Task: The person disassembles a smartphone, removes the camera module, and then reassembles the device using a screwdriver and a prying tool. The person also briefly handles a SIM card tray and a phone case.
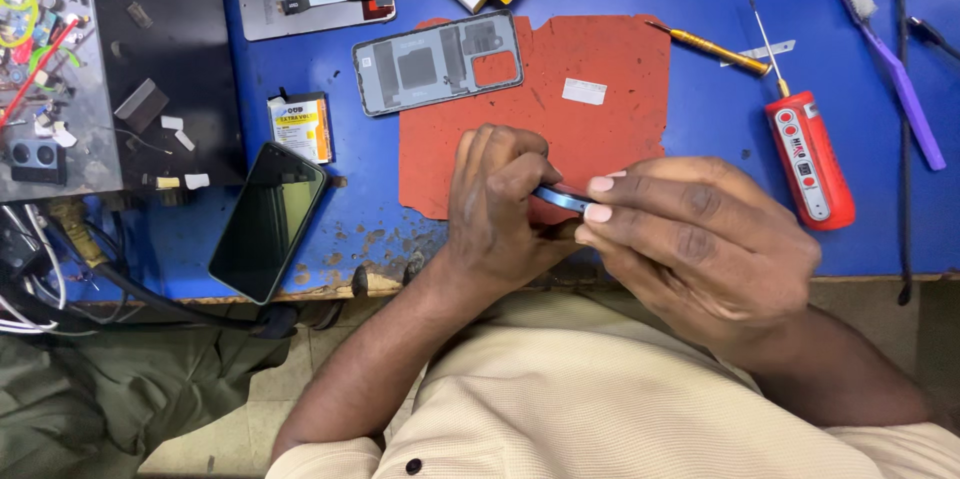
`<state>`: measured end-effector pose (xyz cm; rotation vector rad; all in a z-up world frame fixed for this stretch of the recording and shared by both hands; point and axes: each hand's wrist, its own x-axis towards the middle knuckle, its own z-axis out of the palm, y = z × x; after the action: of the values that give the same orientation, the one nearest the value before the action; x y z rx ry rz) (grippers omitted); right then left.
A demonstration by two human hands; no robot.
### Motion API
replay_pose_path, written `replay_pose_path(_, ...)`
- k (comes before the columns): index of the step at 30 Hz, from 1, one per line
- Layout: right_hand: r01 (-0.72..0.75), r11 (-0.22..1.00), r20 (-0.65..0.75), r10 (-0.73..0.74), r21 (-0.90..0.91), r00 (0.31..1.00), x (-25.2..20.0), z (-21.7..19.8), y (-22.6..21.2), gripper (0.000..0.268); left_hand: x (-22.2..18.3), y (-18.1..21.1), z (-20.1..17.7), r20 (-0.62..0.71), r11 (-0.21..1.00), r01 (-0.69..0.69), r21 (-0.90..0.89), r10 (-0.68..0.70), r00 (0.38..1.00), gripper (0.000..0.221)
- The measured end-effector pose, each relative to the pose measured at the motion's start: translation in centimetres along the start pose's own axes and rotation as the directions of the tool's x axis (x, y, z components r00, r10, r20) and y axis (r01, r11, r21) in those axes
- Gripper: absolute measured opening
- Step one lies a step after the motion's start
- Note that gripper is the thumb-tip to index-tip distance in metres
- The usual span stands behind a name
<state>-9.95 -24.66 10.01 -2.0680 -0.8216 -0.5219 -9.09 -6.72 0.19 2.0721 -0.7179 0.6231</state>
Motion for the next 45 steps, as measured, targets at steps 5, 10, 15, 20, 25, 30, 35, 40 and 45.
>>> replay_pose_path(5,-0.031,0.998,0.084,0.035,-0.054,0.996,-0.2,-0.7,0.3,0.026,0.2,-0.1,0.0,-0.009,1.000,0.017,-0.005,-0.017,1.000,0.070)
replay_pose_path(10,-0.176,0.945,-0.026,0.190,0.274,0.981,-2.6,-0.6,2.5,0.030,0.2,-0.1,0.0,-0.010,0.999,0.024,-0.032,-0.025,1.000,0.078)
replay_pose_path(15,-0.500,0.604,0.131,0.548,0.621,0.826,-6.1,1.4,5.2,0.030,-0.5,-0.2,-1.2,0.066,0.995,0.068,-0.074,-0.063,0.996,0.059)
replay_pose_path(20,-0.619,-0.371,0.711,0.494,0.693,0.500,-6.6,3.2,6.7,0.058,-1.6,-0.9,-2.3,0.100,0.966,-0.256,-0.044,0.259,0.961,0.036)
replay_pose_path(25,-0.550,-0.159,0.543,0.522,0.820,0.658,-5.4,3.7,5.9,0.070,-1.5,-1.0,-2.9,0.234,0.906,-0.400,0.134,0.364,0.902,0.033)
replay_pose_path(30,-0.551,0.213,0.345,0.588,0.807,0.732,-5.1,4.1,5.5,0.066,-1.7,0.2,-4.3,-0.019,0.973,0.208,-0.099,-0.211,0.977,0.039)
replay_pose_path(35,-0.529,0.314,0.310,0.539,0.789,0.783,-5.7,5.6,4.3,0.063,-1.5,0.4,-2.8,0.224,0.270,0.480,-0.834,-0.630,0.744,0.040)
replay_pose_path(40,-0.555,0.458,0.250,0.570,0.694,0.782,-6.3,6.3,3.9,0.054,-2.1,0.1,-2.3,0.260,0.225,0.548,-0.806,-0.697,0.669,0.029)
replay_pose_path(45,-0.527,0.572,0.157,0.570,0.629,0.806,-6.4,6.7,4.3,0.037,-2.4,0.0,-2.4,0.229,0.280,0.577,-0.767,-0.721,0.654,0.027)
